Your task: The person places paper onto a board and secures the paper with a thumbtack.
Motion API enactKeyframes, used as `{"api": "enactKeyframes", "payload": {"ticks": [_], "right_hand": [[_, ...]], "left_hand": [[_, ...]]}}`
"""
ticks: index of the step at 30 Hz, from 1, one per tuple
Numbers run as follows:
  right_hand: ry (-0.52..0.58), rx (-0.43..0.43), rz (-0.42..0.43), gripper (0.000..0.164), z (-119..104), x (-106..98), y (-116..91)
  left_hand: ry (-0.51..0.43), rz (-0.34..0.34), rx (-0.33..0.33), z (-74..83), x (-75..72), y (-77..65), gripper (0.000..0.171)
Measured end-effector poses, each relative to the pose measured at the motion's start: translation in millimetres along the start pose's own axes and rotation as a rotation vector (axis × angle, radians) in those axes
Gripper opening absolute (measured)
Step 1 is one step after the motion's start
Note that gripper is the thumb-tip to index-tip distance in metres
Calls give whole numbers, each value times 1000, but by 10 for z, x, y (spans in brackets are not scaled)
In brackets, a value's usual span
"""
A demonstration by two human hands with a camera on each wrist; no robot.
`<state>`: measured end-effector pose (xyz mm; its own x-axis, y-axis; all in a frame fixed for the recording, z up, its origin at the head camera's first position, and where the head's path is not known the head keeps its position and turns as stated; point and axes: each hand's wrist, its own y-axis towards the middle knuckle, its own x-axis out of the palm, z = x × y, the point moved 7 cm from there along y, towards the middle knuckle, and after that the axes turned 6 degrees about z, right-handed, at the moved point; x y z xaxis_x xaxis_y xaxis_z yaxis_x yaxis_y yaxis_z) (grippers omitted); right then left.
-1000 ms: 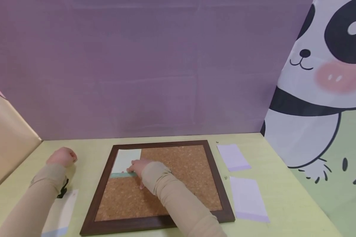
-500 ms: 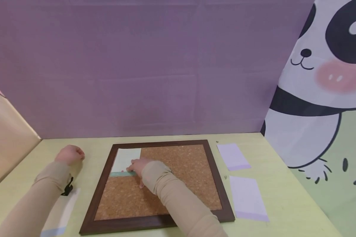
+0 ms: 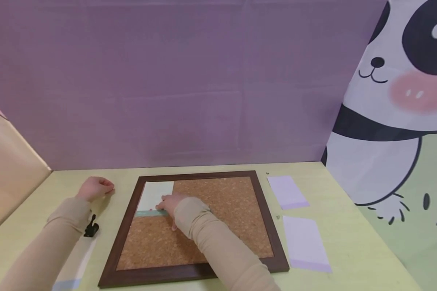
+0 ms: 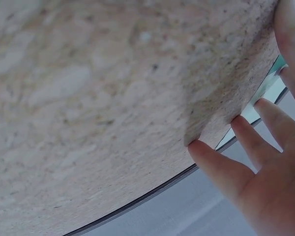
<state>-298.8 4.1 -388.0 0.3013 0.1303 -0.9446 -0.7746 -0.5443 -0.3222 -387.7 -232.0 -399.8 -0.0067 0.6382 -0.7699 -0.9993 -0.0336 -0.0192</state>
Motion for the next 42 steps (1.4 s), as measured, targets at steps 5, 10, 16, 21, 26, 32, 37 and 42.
{"api": "enactKeyframes", "payload": {"ticks": [5, 10, 16, 21, 26, 32, 37, 42], "right_hand": [[7, 0, -3, 87, -5, 15, 11], [14, -4, -1, 87, -19, 7, 9], [13, -1, 4, 85, -24, -20, 1], [20, -2, 6, 86, -11, -34, -14], [21, -9, 10, 86, -1, -37, -12], [48, -9, 13, 87, 8, -21, -12], [47, -2, 18, 87, 18, -18, -12], [47, -7, 15, 86, 18, -18, -5]], "left_hand": [[-67, -26, -21, 23, 21, -9, 26], [-143, -36, 15, 137, 10, -30, 29], [-178, -49, 34, 213, 19, -30, 32], [-175, -65, 46, 269, 48, 0, 33], [-180, -74, 64, 353, 84, 7, 34], [-186, -80, 84, 461, 121, -2, 33], [-192, -83, 98, 523, 146, -2, 31], [-191, -96, 100, 589, 198, -6, 30]]}}
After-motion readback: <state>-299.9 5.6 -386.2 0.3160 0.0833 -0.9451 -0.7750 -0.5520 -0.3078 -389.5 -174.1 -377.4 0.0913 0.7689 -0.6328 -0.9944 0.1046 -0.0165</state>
